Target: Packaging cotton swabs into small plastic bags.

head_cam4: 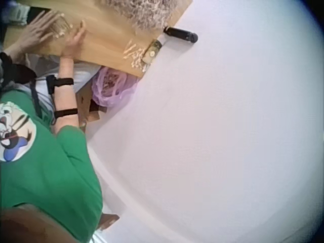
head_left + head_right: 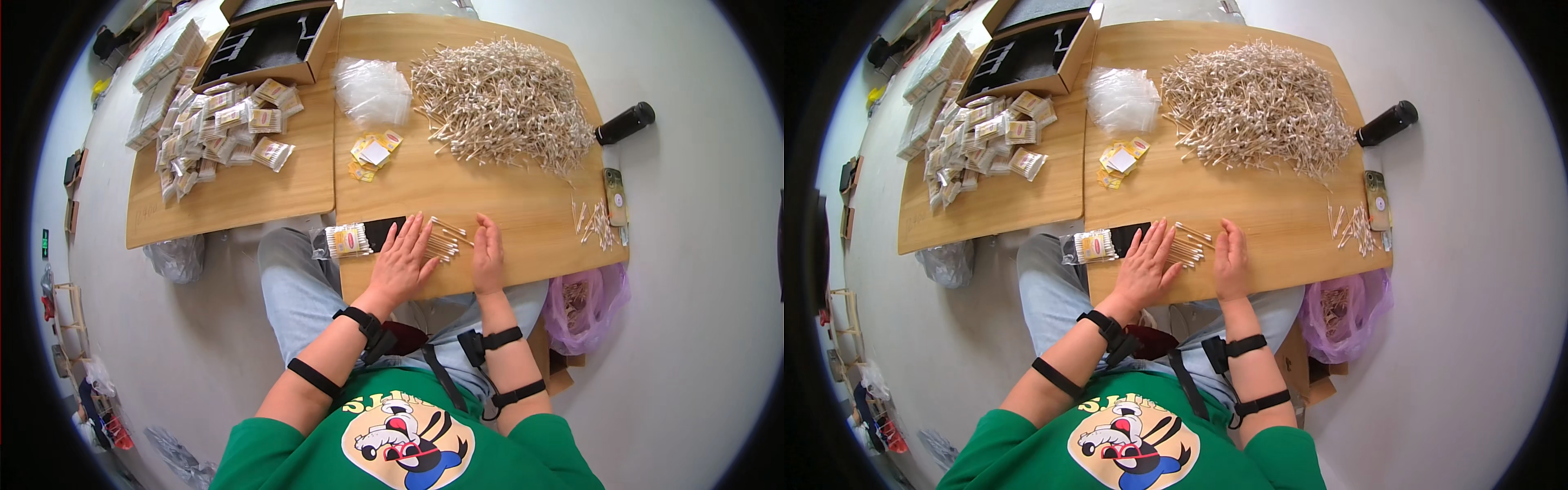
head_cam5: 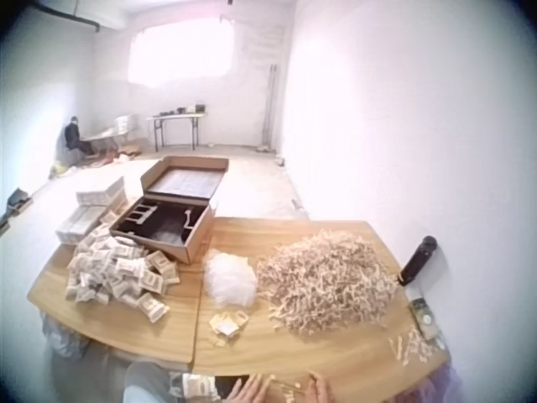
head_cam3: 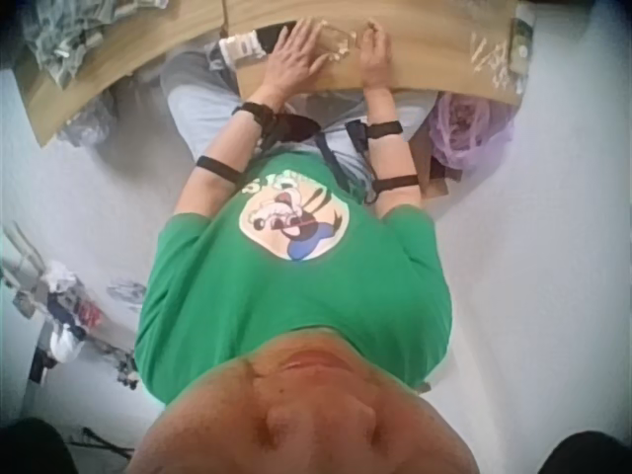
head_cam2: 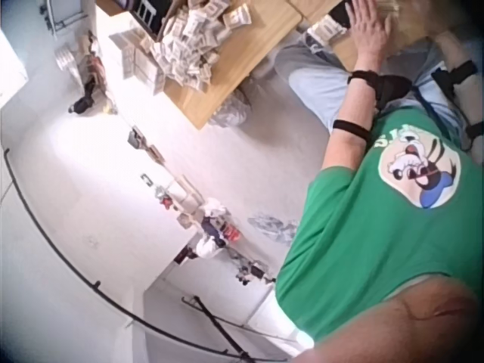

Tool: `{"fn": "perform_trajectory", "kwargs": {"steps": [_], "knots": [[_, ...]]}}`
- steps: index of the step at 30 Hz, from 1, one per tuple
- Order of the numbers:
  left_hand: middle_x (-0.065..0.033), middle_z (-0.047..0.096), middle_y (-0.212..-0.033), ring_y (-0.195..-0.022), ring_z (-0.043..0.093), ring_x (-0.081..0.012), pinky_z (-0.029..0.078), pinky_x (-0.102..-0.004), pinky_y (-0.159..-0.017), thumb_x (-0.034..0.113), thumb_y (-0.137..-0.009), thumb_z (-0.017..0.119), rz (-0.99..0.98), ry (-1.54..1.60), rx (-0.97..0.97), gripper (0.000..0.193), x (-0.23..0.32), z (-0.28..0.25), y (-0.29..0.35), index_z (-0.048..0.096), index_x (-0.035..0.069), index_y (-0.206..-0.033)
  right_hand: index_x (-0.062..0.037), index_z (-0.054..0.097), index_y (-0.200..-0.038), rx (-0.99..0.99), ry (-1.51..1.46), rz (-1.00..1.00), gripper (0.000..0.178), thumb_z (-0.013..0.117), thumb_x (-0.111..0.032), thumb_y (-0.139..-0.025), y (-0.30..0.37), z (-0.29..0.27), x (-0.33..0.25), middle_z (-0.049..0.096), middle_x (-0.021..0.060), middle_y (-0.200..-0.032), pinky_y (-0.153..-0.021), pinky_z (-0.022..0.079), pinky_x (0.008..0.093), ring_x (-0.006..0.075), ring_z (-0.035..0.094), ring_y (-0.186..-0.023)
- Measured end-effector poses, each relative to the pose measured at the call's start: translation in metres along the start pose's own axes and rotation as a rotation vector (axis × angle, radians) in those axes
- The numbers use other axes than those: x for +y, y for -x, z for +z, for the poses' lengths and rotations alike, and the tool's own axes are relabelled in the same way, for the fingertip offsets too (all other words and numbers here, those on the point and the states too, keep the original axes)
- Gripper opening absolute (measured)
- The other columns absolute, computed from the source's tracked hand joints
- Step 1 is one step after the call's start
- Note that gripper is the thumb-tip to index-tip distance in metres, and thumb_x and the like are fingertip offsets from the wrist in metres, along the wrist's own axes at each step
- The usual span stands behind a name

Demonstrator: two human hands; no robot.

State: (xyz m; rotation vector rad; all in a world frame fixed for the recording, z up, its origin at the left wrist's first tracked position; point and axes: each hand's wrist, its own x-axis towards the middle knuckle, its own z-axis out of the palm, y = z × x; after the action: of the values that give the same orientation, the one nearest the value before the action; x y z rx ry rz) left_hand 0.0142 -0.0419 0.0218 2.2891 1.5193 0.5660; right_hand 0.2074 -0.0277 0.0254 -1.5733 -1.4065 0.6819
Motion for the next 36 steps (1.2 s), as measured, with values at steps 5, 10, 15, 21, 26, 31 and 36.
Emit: {"fn": "perform_trajectory", "kwargs": {"steps": [5,10,15,21,26,31,36], "knots": [[-0.0163,0.028,-0.159,-0.148,0.026,-0.0279,0.018,-0.0461,-0.121,0.042,-0.094,0.057,0.048,-0.050,0.017,0.073,0.000,0.005,-0.002,0.031,0.006,-0.152,0.0009,0.053,-0.128,-0.049,-0.195,-0.021,0.038,0.039,-0.027,-0.107,-0.011,0.030,-0.001,0.059,0.0159,-0.123,-0.101,0.044,0.0368,0.0282,0.058,-0.114],[-0.0186,0.026,-0.159,-0.148,0.025,-0.0305,0.019,-0.0475,-0.120,0.041,-0.086,0.068,0.042,0.001,-0.033,0.082,0.003,-0.008,-0.009,0.032,0.008,-0.152,0.0010,0.053,-0.127,0.011,-0.523,0.115,0.042,0.036,-0.032,-0.109,-0.017,0.038,0.002,0.060,0.0122,-0.120,-0.101,0.045,0.0326,0.0201,0.057,-0.113],[-0.0160,0.029,-0.158,-0.148,0.026,-0.0294,0.019,-0.0480,-0.121,0.041,-0.081,0.073,0.070,0.024,-0.078,0.086,-0.002,-0.017,-0.034,0.035,0.008,-0.150,0.0004,0.054,-0.125,0.031,-0.640,0.206,0.042,0.037,-0.034,-0.109,-0.018,0.027,0.010,0.060,0.0097,-0.117,-0.099,0.046,0.0300,0.0162,0.058,-0.111],[-0.0133,0.039,-0.153,-0.146,0.030,-0.0280,0.021,-0.0462,-0.121,0.039,-0.078,0.076,0.128,0.109,-0.100,0.084,-0.007,-0.010,-0.054,0.041,0.007,-0.146,0.0006,0.055,-0.125,0.050,-0.653,0.213,0.041,0.037,-0.033,-0.109,-0.014,0.020,0.013,0.061,0.0096,-0.116,-0.098,0.047,0.0305,0.0164,0.058,-0.110],[-0.0129,0.049,-0.144,-0.140,0.039,-0.0289,0.029,-0.0441,-0.118,0.033,-0.081,0.075,0.135,0.155,-0.037,0.071,-0.008,0.007,-0.045,0.046,0.006,-0.140,0.0005,0.054,-0.125,0.023,-0.554,0.181,0.040,0.038,-0.032,-0.108,-0.013,0.019,0.005,0.061,0.0099,-0.117,-0.100,0.045,0.0309,0.0162,0.057,-0.112],[-0.0162,0.051,-0.140,-0.129,0.049,-0.0336,0.038,-0.0442,-0.111,0.023,-0.085,0.072,0.097,0.237,0.144,0.058,0.005,0.013,-0.024,0.050,0.003,-0.135,0.0007,0.054,-0.126,-0.002,-0.572,0.169,0.039,0.038,-0.031,-0.109,-0.014,0.019,0.006,0.061,0.0103,-0.120,-0.102,0.044,0.0303,0.0166,0.057,-0.114],[-0.0175,0.047,-0.145,-0.134,0.046,-0.0324,0.036,-0.0395,-0.112,0.020,-0.097,0.060,-0.154,0.670,0.350,0.049,0.015,0.025,-0.030,0.045,0.003,-0.141,0.0008,0.053,-0.127,-0.042,-0.572,0.100,0.040,0.037,-0.032,-0.109,-0.016,0.031,-0.002,0.060,0.0127,-0.122,-0.105,0.042,0.0316,0.0191,0.054,-0.119]]}}
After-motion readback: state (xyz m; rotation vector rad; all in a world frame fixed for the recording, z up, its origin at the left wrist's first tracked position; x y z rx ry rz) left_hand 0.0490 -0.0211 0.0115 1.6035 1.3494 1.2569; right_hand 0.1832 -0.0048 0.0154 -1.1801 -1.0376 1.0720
